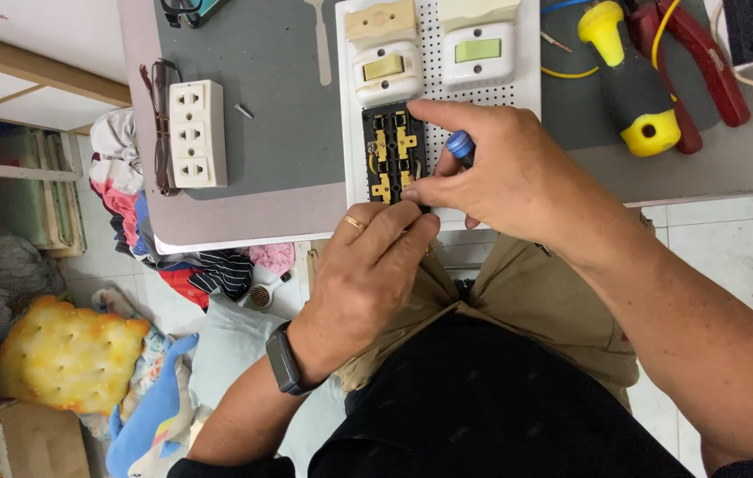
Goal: The person is sitting on the floor and repairing an electrical switch mechanism. They use a screwdriver to tighten screws on the internal components of the switch, which is placed on a white perforated board. The person also handles a white power strip and various tools on the table.
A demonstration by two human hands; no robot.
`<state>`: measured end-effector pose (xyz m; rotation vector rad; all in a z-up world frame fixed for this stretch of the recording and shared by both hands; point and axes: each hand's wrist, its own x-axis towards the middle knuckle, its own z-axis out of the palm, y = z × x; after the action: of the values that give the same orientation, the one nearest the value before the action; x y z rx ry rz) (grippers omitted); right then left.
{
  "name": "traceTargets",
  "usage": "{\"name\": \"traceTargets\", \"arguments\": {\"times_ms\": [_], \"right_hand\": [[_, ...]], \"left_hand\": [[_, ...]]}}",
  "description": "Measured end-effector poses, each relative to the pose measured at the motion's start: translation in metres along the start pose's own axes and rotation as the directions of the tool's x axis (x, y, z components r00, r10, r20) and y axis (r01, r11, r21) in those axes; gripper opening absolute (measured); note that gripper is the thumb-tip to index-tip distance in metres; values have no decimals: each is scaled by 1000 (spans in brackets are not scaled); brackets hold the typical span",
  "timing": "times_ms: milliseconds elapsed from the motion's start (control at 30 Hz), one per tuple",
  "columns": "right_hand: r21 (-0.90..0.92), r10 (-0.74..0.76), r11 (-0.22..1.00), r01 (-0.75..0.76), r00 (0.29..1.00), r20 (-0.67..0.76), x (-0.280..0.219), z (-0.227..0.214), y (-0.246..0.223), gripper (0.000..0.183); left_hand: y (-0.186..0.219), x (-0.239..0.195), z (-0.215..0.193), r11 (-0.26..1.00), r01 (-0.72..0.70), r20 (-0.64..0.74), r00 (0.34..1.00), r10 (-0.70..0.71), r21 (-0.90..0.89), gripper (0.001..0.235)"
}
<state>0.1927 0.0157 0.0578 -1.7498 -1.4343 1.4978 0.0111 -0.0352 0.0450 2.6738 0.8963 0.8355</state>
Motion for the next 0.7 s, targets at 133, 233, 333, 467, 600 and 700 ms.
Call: {"name": "traceTargets", "arguments": {"times_ms": [133,233,333,467,600,700], "right_hand": [[24,38,999,-38,999,13,-7,-3,-11,69],[62,73,995,-74,997,27,-10,-4,-14,70],[71,48,996,-52,997,54,-9,-5,-12,71],[14,10,1000,-11,1000,23,-4,-2,-5,68],[13,30,999,-30,999,20,-7,-2,-12,69],[50,29,998,-30,999,20,-6,-1,-8,72]], "left_hand": [[-9,4,-1,993,-115,8,993,114,38,14],[-19,1,7,980,-200,-56,978,201,23,10],[-25,-2,14,976,-209,-190,962,196,-54,13],[-26,-3,16,980,-197,-194,963,187,-33,13],[-30,-11,22,979,-175,-161,968,191,106,13],[-34,-24,26,984,-92,-149,982,115,153,26]]}}
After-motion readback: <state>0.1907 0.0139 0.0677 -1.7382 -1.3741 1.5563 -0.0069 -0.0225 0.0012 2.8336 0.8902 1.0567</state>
